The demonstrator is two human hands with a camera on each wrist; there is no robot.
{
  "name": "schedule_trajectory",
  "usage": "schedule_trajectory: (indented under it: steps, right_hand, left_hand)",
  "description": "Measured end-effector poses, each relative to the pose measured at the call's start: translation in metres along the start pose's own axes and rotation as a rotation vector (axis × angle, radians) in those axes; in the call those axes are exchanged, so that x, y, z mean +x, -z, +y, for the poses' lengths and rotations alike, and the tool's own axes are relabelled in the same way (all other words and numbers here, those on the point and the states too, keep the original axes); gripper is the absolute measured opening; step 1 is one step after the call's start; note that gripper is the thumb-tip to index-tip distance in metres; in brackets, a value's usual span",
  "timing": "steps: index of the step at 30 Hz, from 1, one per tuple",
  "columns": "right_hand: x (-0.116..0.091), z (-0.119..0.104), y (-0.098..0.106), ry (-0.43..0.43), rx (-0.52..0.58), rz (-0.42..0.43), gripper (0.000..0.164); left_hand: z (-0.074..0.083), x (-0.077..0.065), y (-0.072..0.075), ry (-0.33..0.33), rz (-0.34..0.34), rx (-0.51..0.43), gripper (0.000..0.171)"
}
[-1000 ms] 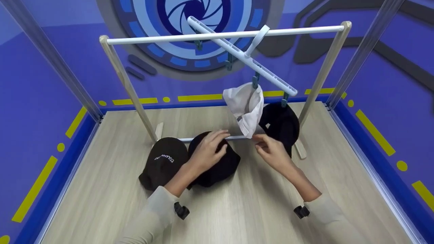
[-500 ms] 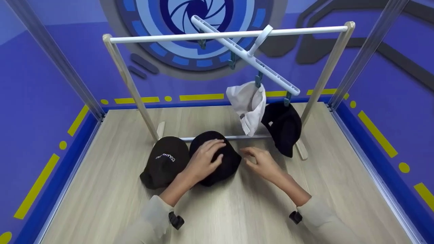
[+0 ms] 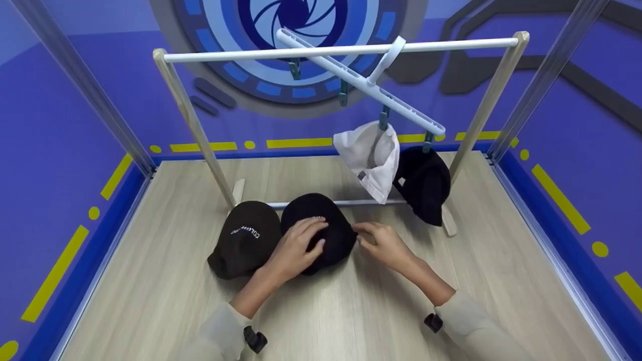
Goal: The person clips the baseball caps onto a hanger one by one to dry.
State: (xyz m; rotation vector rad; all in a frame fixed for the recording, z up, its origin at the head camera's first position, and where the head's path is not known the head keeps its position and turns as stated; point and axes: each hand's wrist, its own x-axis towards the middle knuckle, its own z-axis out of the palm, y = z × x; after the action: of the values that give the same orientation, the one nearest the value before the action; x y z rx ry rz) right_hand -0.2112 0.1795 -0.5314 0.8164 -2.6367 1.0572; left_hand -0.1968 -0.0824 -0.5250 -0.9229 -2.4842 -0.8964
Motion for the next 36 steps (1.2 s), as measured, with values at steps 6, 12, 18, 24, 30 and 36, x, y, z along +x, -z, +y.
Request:
schedule_trajectory:
  steps: [6, 12, 18, 24, 30, 36]
  right_hand:
    - [0.0, -0.002, -0.002, -0.03, 0.057, -0.032, 0.025]
    - [0.0, -0.002, -0.004, -0.06, 0.125, -0.07, 0.031]
    - [0.0, 0.0, -0.009, -0.012, 0.113, -0.052, 0.031]
    - [0.0, 0.001, -0.011, 0.033, 0.096, -0.051, 0.035]
    - [-0.001, -0.002, -0.012, 0.068, 0.028, -0.113, 0.059]
    - [-0.004, -0.005, -0.019, 0.133, -0.008, -0.174, 0.075]
  left_hand:
    - [-0.003, -0.006, -0.002, 0.02, -0.003, -0.025, 0.036]
    - [-0.002, -0.013, -0.002, 0.02, -0.018, -0.024, 0.039]
    - [-0.004, -0.021, -0.004, -0.015, -0.016, 0.084, 0.046]
    - [-0.006, -0.029, -0.008, -0.073, 0.001, 0.159, 0.056]
    - [-0.008, -0.036, -0.01, -0.083, -0.02, 0.214, 0.071]
    - [-0.008, -0.044, -0.01, -0.067, -0.04, 0.227, 0.079]
